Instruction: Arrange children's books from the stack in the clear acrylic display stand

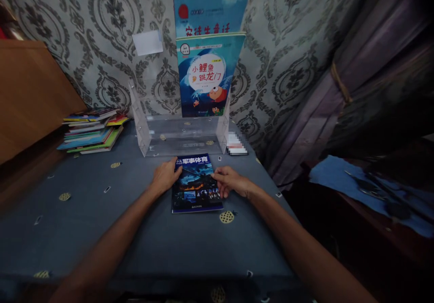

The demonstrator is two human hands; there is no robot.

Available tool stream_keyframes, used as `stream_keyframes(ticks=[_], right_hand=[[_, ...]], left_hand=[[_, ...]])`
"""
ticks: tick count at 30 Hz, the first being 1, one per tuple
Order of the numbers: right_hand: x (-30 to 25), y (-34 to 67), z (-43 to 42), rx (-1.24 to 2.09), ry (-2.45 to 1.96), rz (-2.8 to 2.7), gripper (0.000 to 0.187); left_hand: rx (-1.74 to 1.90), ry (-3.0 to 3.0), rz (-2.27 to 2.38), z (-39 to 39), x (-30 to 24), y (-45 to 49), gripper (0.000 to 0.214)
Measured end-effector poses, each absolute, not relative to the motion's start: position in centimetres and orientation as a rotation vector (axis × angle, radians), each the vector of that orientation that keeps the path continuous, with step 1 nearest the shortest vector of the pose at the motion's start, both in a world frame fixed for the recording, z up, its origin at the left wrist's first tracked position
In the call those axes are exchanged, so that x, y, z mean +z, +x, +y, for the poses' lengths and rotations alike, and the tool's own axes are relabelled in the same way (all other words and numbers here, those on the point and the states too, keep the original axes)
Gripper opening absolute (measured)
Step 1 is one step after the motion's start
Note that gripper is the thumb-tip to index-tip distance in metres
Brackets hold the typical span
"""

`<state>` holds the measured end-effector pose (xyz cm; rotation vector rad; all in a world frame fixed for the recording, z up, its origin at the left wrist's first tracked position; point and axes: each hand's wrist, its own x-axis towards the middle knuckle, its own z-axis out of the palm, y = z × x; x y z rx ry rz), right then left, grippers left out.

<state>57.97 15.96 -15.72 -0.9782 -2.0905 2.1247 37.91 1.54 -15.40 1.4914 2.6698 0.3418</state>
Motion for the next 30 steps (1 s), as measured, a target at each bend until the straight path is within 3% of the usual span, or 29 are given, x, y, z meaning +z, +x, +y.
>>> stream_keyframes(ticks=[9, 21, 30], right_hand=[[-15.5, 57.5, 16.2, 1.724, -1.128, -2.326, 0.018], [-16.1, 57.6, 16.4, 1.260, -1.035, -2.471, 0.016], [-16.2, 57.6, 15.4, 0.389, -1.050, -2.609, 0.017]], left_hand=[[0.409, 1.614, 2.666, 1.9, -16.3, 38.2, 0.044], [0.307, 1.570, 2.723, 2.7, -15.8, 39.0, 0.042], [0.330, 1.527, 2.740, 2.9, -15.5, 39.6, 0.035]])
